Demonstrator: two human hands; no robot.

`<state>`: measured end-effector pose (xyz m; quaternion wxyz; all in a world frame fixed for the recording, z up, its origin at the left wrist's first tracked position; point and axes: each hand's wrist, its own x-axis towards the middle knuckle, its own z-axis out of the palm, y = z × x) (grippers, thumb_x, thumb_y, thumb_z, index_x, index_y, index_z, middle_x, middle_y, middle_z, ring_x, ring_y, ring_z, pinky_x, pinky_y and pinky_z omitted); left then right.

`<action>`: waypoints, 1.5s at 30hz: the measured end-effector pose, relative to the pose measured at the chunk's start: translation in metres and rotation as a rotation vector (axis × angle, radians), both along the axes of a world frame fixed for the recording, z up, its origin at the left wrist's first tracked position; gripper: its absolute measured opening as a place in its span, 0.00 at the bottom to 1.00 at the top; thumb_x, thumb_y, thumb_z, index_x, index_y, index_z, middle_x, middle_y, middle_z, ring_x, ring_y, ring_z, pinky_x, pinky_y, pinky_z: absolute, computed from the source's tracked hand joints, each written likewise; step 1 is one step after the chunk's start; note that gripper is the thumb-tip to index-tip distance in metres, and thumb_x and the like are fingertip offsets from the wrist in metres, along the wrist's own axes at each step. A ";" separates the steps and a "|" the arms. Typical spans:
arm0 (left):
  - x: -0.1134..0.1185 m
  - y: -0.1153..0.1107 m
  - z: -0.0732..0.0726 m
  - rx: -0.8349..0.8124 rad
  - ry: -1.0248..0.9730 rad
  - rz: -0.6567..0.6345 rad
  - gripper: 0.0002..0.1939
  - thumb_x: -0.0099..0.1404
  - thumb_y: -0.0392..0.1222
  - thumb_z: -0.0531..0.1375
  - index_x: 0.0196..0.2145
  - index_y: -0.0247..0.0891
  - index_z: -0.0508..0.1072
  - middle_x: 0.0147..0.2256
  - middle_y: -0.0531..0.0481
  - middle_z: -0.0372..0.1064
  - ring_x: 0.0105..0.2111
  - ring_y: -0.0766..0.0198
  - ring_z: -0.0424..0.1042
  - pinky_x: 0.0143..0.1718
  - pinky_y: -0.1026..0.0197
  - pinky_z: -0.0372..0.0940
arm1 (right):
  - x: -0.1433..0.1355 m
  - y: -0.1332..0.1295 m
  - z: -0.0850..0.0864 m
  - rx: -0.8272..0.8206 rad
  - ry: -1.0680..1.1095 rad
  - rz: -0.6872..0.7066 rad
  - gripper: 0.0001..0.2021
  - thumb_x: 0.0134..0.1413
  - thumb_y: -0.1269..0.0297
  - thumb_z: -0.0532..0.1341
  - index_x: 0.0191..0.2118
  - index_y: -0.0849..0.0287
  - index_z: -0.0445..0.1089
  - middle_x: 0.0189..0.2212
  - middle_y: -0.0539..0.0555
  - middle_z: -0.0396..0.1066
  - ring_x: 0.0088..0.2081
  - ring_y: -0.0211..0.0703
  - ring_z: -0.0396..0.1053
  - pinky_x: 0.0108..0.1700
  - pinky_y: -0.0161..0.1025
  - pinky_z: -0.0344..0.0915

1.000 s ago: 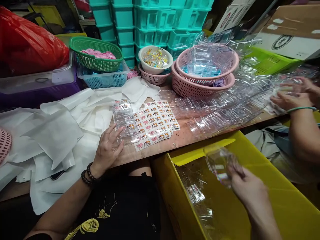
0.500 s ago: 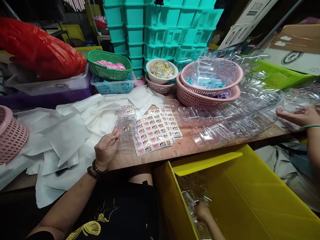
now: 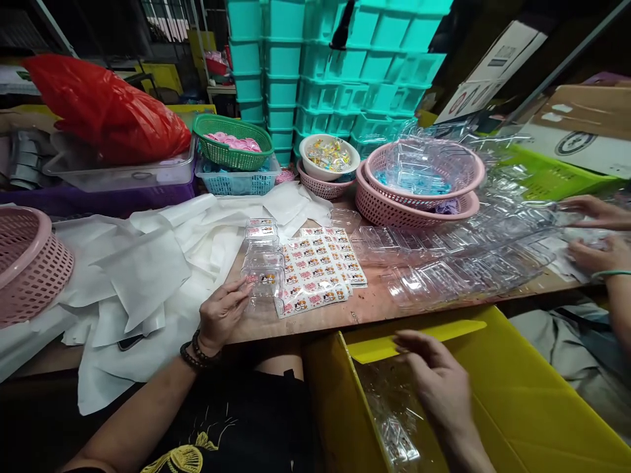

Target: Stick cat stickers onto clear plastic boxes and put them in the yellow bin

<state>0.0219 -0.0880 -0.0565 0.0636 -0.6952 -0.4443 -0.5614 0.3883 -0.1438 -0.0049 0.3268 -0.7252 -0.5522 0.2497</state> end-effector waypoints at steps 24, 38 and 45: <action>-0.014 -0.003 0.000 -0.028 0.068 -0.133 0.17 0.66 0.28 0.62 0.51 0.38 0.74 0.47 0.40 0.77 0.50 0.55 0.76 0.50 0.53 0.76 | -0.198 0.146 -0.003 -0.305 1.029 0.170 0.28 0.30 0.53 0.76 0.39 0.55 0.68 0.36 0.52 0.76 0.41 0.47 0.75 0.38 0.39 0.71; -0.012 0.004 -0.003 -0.191 0.066 -0.134 0.27 0.68 0.26 0.56 0.60 0.46 0.69 0.61 0.44 0.66 0.57 0.54 0.71 0.53 0.54 0.74 | -0.187 0.158 -0.001 0.059 0.919 0.071 0.31 0.31 0.49 0.77 0.41 0.56 0.68 0.40 0.50 0.72 0.33 0.40 0.74 0.33 0.39 0.73; -0.011 0.006 0.021 -0.387 -0.009 -0.165 0.36 0.60 0.28 0.59 0.64 0.46 0.63 0.61 0.44 0.66 0.61 0.47 0.65 0.63 0.40 0.60 | -0.179 0.140 0.011 0.271 0.887 0.266 0.31 0.40 0.51 0.74 0.50 0.48 0.64 0.44 0.51 0.71 0.41 0.44 0.75 0.41 0.44 0.75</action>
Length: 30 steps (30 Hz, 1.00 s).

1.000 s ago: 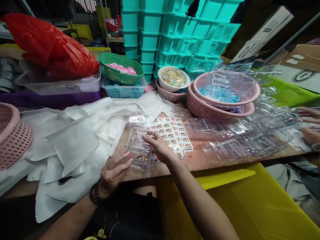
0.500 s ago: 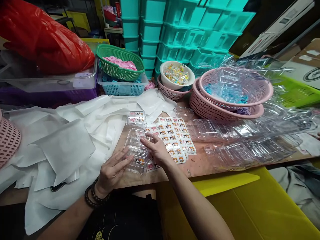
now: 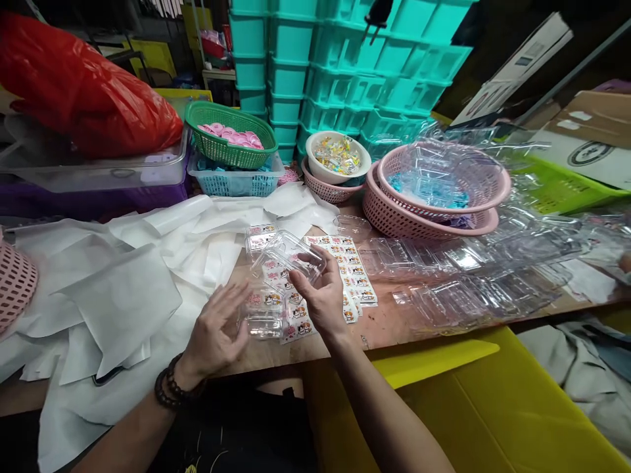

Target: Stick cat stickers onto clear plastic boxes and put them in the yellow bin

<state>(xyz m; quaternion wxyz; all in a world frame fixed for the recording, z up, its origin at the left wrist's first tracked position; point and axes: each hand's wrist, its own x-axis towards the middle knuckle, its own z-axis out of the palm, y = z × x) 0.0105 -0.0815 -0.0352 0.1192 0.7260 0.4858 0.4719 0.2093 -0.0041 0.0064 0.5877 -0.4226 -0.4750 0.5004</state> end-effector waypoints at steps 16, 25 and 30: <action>0.019 -0.018 0.050 -0.426 -1.116 -0.283 0.36 0.59 0.41 0.69 0.62 0.52 0.63 0.56 0.46 0.65 0.56 0.55 0.66 0.58 0.53 0.64 | -0.005 0.004 0.028 -0.075 -0.148 -0.069 0.32 0.35 0.45 0.73 0.42 0.53 0.61 0.36 0.49 0.69 0.35 0.41 0.70 0.36 0.39 0.67; 0.014 -0.021 0.058 -0.394 -1.214 -0.243 0.22 0.63 0.55 0.64 0.53 0.49 0.69 0.53 0.47 0.63 0.49 0.57 0.68 0.54 0.50 0.68 | -0.018 0.039 0.005 -0.298 -0.619 0.179 0.29 0.35 0.33 0.66 0.27 0.59 0.70 0.25 0.51 0.69 0.29 0.43 0.67 0.31 0.38 0.61; 0.012 -0.020 0.052 -0.427 -1.325 -0.185 0.23 0.65 0.59 0.61 0.53 0.48 0.69 0.47 0.49 0.64 0.46 0.59 0.70 0.53 0.51 0.68 | -0.016 0.034 0.010 -0.254 -0.732 0.056 0.30 0.37 0.37 0.68 0.35 0.61 0.74 0.39 0.61 0.75 0.45 0.57 0.71 0.46 0.48 0.65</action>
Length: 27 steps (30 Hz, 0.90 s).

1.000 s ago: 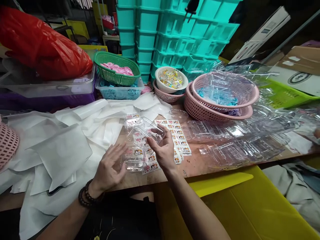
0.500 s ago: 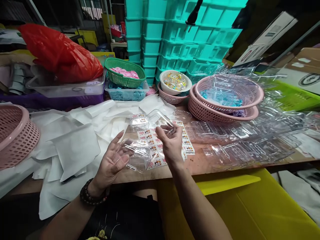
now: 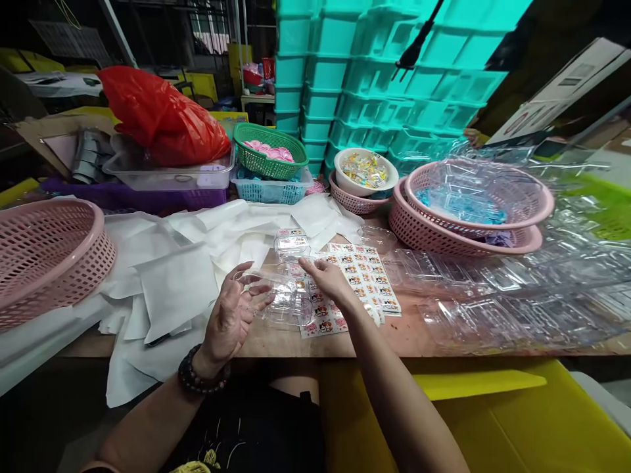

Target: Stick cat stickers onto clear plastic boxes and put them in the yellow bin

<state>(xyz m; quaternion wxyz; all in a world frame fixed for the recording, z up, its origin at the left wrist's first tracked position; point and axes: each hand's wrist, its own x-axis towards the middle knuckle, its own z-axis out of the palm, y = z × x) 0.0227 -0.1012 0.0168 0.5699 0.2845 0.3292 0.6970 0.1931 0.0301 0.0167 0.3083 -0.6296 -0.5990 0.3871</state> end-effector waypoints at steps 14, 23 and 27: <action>0.006 -0.018 0.014 -0.001 0.188 -0.002 0.26 0.70 0.54 0.54 0.63 0.48 0.59 0.62 0.45 0.58 0.60 0.53 0.63 0.59 0.50 0.62 | -0.020 -0.099 0.032 1.243 -0.375 0.456 0.27 0.61 0.73 0.59 0.64 0.47 0.61 0.58 0.61 0.67 0.55 0.51 0.69 0.52 0.48 0.70; -0.008 -0.038 0.015 0.056 0.431 -0.060 0.26 0.72 0.48 0.51 0.65 0.48 0.60 0.68 0.48 0.51 0.65 0.45 0.56 0.60 0.47 0.61 | -0.013 -0.104 0.022 1.401 -0.313 0.493 0.31 0.56 0.81 0.61 0.61 0.46 0.65 0.55 0.56 0.72 0.54 0.50 0.73 0.48 0.47 0.78; -0.009 -0.042 0.015 0.128 0.409 -0.150 0.33 0.66 0.43 0.59 0.67 0.48 0.57 0.68 0.45 0.49 0.60 0.46 0.62 0.59 0.47 0.61 | -0.015 -0.108 0.020 1.386 -0.209 0.484 0.25 0.57 0.80 0.60 0.57 0.49 0.68 0.54 0.58 0.73 0.55 0.52 0.72 0.45 0.51 0.79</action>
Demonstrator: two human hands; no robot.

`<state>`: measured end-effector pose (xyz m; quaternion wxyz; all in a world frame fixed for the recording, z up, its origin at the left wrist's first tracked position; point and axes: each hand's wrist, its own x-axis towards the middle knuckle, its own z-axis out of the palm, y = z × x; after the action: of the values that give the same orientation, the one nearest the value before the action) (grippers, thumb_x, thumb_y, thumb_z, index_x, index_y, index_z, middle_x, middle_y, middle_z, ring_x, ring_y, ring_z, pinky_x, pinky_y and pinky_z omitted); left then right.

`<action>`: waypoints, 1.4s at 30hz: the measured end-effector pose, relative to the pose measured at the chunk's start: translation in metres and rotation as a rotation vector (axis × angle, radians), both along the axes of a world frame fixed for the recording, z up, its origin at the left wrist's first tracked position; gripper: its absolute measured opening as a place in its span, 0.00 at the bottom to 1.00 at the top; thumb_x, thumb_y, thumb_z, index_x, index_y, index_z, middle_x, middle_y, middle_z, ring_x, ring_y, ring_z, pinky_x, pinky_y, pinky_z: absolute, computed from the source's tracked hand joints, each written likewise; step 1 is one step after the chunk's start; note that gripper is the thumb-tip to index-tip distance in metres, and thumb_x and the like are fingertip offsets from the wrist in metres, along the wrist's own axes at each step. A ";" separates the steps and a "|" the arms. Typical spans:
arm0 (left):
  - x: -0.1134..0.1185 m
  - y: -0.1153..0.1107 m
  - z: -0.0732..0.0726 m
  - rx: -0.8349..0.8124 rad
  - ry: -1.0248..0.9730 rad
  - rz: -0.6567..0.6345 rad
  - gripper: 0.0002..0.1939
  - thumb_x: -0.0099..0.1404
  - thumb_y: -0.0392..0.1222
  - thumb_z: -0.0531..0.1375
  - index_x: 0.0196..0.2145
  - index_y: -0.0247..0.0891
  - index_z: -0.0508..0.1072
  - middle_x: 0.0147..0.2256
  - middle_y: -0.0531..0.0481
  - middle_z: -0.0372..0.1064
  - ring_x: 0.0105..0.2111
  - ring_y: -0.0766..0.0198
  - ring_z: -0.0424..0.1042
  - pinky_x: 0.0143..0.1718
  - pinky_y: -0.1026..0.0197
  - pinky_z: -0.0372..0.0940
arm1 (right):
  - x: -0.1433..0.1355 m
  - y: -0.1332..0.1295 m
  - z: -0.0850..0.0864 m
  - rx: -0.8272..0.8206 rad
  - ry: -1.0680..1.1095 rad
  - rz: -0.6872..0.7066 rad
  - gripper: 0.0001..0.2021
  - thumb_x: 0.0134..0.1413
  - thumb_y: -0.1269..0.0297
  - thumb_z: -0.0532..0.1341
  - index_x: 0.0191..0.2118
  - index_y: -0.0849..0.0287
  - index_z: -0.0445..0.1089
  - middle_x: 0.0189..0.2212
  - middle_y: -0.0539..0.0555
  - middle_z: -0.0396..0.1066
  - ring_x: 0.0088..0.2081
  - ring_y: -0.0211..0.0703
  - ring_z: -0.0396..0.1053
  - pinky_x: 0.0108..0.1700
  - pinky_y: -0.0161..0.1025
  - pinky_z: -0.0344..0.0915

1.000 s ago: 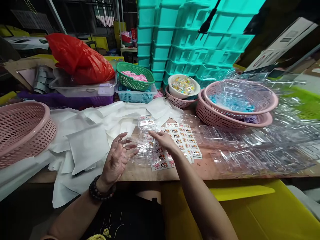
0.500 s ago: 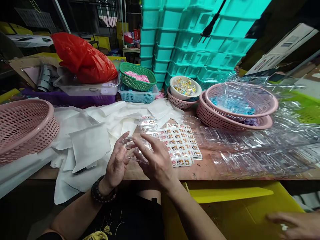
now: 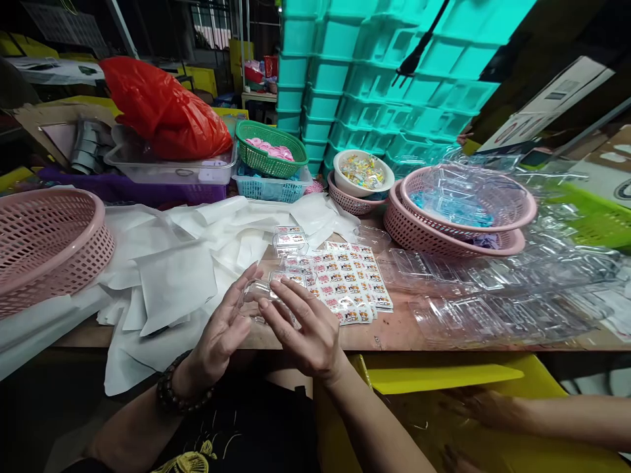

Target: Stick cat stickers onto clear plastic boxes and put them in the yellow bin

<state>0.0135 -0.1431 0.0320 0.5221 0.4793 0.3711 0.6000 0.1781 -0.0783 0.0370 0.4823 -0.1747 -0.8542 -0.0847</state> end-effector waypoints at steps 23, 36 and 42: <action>0.017 -0.010 0.025 -0.601 -0.827 0.028 0.17 0.51 0.45 0.75 0.32 0.34 0.76 0.44 0.46 0.77 0.18 0.80 0.58 0.16 0.74 0.59 | -0.003 -0.002 -0.028 0.137 0.126 -0.089 0.14 0.56 0.75 0.58 0.46 0.52 0.64 0.52 0.57 0.75 0.55 0.51 0.72 0.42 0.50 0.78; 0.018 -0.011 0.019 -0.540 -0.763 0.108 0.20 0.48 0.46 0.76 0.32 0.34 0.73 0.36 0.49 0.77 0.16 0.82 0.54 0.17 0.73 0.56 | -0.013 -0.013 -0.024 0.051 0.225 -0.156 0.20 0.56 0.77 0.57 0.51 0.49 0.61 0.44 0.55 0.79 0.45 0.47 0.77 0.36 0.46 0.79; 0.018 -0.008 0.014 -0.527 -0.718 0.089 0.23 0.49 0.49 0.76 0.36 0.35 0.73 0.36 0.50 0.77 0.16 0.82 0.53 0.18 0.74 0.55 | -0.015 -0.015 -0.030 0.001 0.257 -0.119 0.21 0.56 0.78 0.57 0.52 0.50 0.61 0.44 0.57 0.78 0.43 0.47 0.78 0.38 0.47 0.78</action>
<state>0.0317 -0.1515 0.0465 0.6956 0.0751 0.3269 0.6353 0.1634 -0.0928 0.0073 0.5819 -0.2345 -0.7735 -0.0904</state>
